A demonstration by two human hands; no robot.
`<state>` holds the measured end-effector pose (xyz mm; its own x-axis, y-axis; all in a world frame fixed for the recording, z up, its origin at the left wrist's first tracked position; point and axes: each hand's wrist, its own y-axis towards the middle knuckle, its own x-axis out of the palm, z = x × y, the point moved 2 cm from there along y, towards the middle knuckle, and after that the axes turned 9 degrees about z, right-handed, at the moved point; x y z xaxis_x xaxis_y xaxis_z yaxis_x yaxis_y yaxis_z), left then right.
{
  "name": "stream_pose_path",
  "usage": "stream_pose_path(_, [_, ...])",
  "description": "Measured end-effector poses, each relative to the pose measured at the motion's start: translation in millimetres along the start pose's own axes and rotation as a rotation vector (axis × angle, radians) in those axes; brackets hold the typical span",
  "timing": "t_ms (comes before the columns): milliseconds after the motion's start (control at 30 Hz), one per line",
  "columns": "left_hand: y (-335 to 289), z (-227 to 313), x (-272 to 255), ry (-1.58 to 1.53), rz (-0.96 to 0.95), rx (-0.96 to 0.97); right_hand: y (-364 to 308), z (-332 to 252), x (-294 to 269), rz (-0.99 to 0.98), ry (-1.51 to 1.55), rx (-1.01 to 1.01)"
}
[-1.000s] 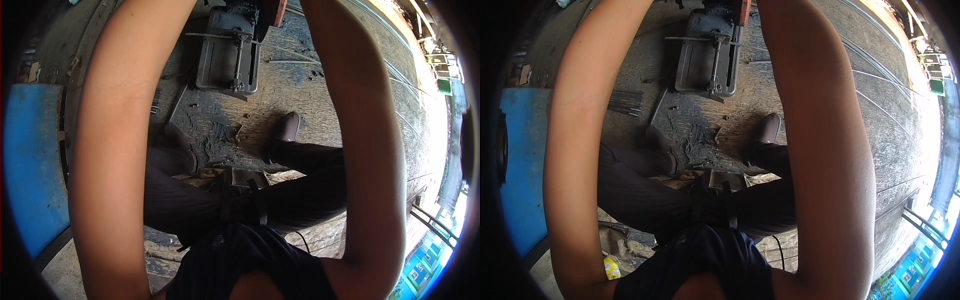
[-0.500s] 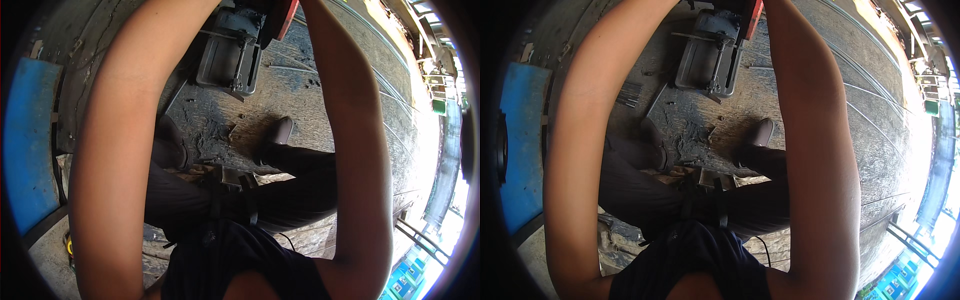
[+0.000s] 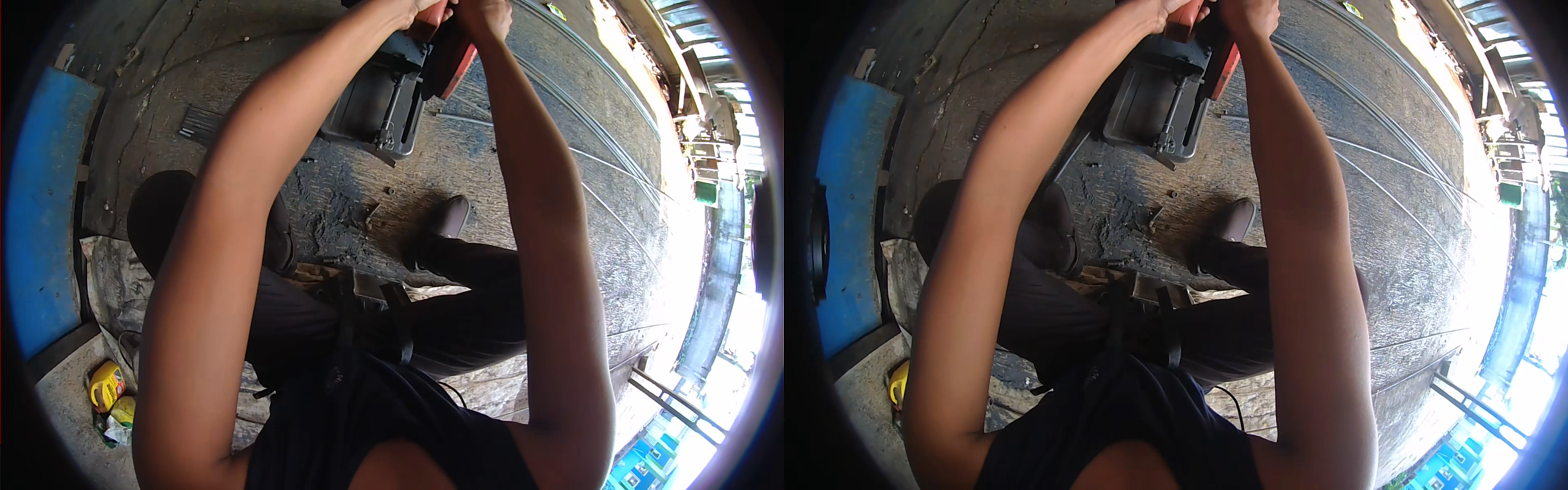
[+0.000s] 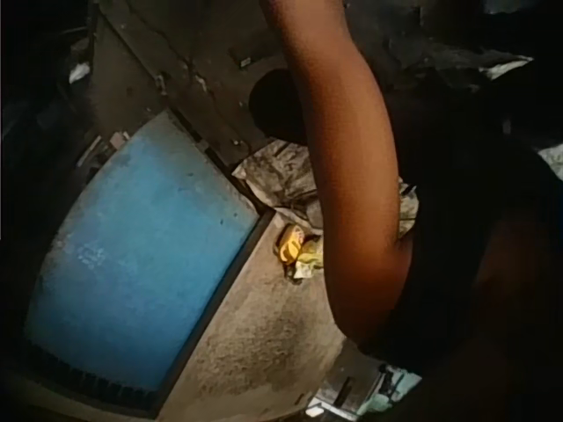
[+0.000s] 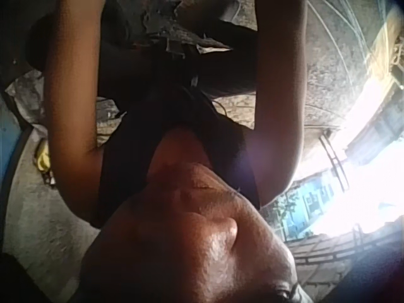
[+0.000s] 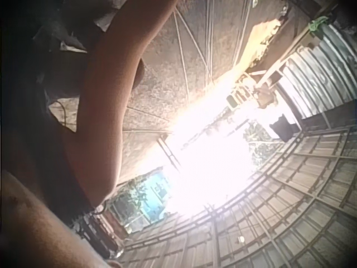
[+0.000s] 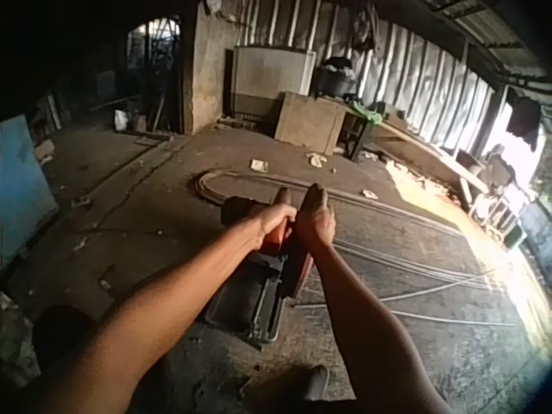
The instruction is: Cutting metal rods into smaller pieces using a chop saw.
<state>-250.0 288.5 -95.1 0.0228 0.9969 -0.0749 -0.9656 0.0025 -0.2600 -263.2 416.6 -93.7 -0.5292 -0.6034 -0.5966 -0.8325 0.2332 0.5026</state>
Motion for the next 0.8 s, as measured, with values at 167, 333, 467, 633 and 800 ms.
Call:
stream_pose_path(167, [-30.3, -12.9, 7.8, -0.003, 0.095, -0.048, -21.1, 15.2, -3.7, 0.079, -0.028, -0.111])
stream_pose_path(333, [-38.4, -40.3, 3.5, -0.05, 0.131, 0.019, -36.7, 16.6, -0.7, 0.042, -0.037, 0.006])
stream_pose_path(467, [-42.1, -50.7, 4.4, -0.105, 0.124, 0.053, -46.6, 11.0, -6.0, 0.101, 0.023, -0.103])
stream_pose_path(633, [-47.5, -53.1, 5.3, -0.112, 0.131, 0.067, -51.9, 12.2, -6.5, 0.061, -0.018, 0.02])
stream_pose_path(800, [-50.3, -53.5, 6.6, -0.121, 0.13, 0.078, -50.8, 24.7, -2.4, 0.122, -0.052, -0.063])
